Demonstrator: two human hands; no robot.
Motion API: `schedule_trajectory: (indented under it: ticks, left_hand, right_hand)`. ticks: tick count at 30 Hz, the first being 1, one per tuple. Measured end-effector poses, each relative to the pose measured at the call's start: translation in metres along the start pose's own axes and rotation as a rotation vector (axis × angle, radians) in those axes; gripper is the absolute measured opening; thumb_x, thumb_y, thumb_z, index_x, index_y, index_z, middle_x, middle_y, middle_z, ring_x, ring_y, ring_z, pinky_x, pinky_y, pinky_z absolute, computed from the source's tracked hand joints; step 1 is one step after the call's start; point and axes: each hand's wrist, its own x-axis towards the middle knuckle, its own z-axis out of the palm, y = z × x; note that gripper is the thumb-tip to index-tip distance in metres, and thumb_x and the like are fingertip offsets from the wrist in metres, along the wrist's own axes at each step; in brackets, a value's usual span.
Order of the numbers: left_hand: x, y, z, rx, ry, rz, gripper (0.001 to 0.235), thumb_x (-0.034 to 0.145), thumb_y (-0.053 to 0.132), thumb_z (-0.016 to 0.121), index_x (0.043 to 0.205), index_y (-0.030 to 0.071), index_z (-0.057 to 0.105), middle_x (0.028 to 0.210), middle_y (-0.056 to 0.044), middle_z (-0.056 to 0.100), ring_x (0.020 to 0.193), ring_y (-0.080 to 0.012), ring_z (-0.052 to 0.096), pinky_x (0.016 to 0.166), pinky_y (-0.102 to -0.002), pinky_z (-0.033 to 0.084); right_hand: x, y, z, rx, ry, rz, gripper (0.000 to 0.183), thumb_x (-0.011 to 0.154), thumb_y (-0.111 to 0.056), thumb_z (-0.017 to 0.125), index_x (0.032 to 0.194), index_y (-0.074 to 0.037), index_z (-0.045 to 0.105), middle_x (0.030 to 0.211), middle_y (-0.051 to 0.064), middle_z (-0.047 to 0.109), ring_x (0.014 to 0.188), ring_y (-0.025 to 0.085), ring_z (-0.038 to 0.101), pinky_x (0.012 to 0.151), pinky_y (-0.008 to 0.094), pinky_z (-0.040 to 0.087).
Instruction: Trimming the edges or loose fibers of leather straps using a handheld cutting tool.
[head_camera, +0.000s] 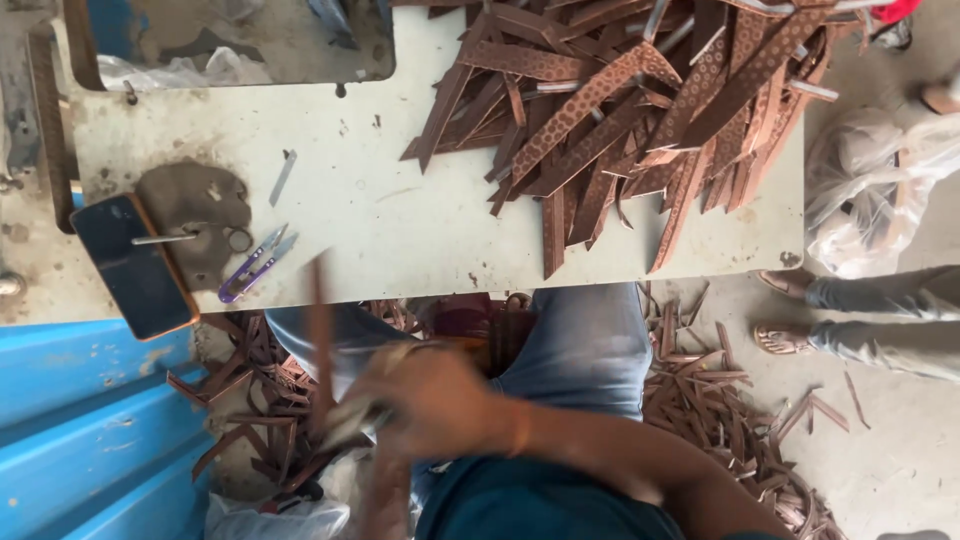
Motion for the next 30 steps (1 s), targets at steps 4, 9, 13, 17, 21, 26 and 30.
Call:
schedule_trajectory:
  ticks: [4, 9, 13, 17, 21, 26, 30]
  left_hand:
    - [0.003, -0.008, 0.016, 0.016, -0.063, -0.112, 0.018, 0.105, 0.019, 0.054, 0.109, 0.004, 0.063, 0.093, -0.013, 0.076, 0.071, -0.0181, 0.07, 0.063, -0.032, 0.06]
    - [0.023, -0.072, 0.02, 0.097, -0.229, -0.268, 0.02, 0.102, 0.019, 0.058, 0.108, 0.001, 0.065, 0.088, -0.014, 0.076, 0.065, -0.0206, 0.068, 0.06, -0.035, 0.058]
    - [0.043, -0.074, 0.057, 0.081, -0.242, -0.26, 0.023, 0.105, 0.02, 0.057, 0.108, -0.001, 0.065, 0.087, -0.013, 0.075, 0.065, -0.0191, 0.067, 0.058, -0.034, 0.056]
    - [0.064, -0.081, 0.067, 0.101, -0.129, -0.38, 0.029, 0.106, 0.023, 0.056, 0.114, -0.002, 0.066, 0.092, -0.013, 0.075, 0.071, -0.0207, 0.071, 0.063, -0.033, 0.059]
    - [0.073, -0.082, 0.07, 0.229, -0.239, -0.386, 0.03, 0.102, 0.022, 0.056, 0.124, 0.004, 0.064, 0.102, -0.012, 0.075, 0.078, -0.0207, 0.075, 0.067, -0.033, 0.061]
    - [0.049, -0.092, 0.055, 0.354, -0.348, -0.31, 0.033, 0.104, 0.024, 0.059, 0.126, 0.001, 0.065, 0.107, -0.011, 0.076, 0.082, -0.0178, 0.072, 0.07, -0.031, 0.058]
    - [0.049, -0.105, 0.055, 0.384, -0.378, -0.127, 0.034, 0.105, 0.024, 0.06, 0.124, -0.004, 0.067, 0.103, -0.016, 0.076, 0.082, -0.019, 0.071, 0.072, -0.031, 0.059]
  right_hand:
    - [0.0, 0.0, 0.055, 0.032, -0.031, -0.061, 0.036, 0.087, -0.016, 0.08, 0.121, -0.009, 0.069, 0.101, 0.006, 0.069, 0.069, 0.016, 0.065, 0.052, 0.03, 0.051]
    - [0.017, -0.021, 0.07, 0.032, -0.229, -0.177, 0.043, 0.095, -0.018, 0.076, 0.136, -0.011, 0.066, 0.121, 0.01, 0.067, 0.07, 0.019, 0.067, 0.056, 0.033, 0.053]
    - [0.011, -0.005, 0.081, 0.09, -0.168, -0.336, 0.048, 0.091, -0.014, 0.073, 0.137, -0.011, 0.061, 0.127, 0.009, 0.069, 0.09, 0.022, 0.073, 0.069, 0.034, 0.057]
    - [0.004, 0.043, 0.013, 0.111, -0.065, -0.003, 0.046, 0.09, -0.012, 0.071, 0.135, -0.013, 0.064, 0.109, 0.006, 0.073, 0.09, 0.02, 0.074, 0.077, 0.033, 0.06]
    - [-0.072, 0.249, -0.076, -0.53, 0.626, 0.442, 0.023, 0.097, -0.001, 0.069, 0.118, -0.007, 0.072, 0.105, 0.009, 0.076, 0.086, 0.019, 0.072, 0.068, 0.031, 0.06]
    - [-0.004, 0.143, -0.232, -0.949, 0.953, 0.105, 0.032, 0.095, 0.0, 0.071, 0.126, -0.009, 0.067, 0.115, 0.009, 0.07, 0.097, 0.023, 0.072, 0.078, 0.036, 0.061]
    - [-0.032, 0.163, -0.221, -0.922, 0.834, 0.134, 0.046, 0.084, 0.011, 0.059, 0.122, -0.011, 0.072, 0.115, 0.005, 0.078, 0.073, 0.016, 0.069, 0.053, 0.033, 0.047]
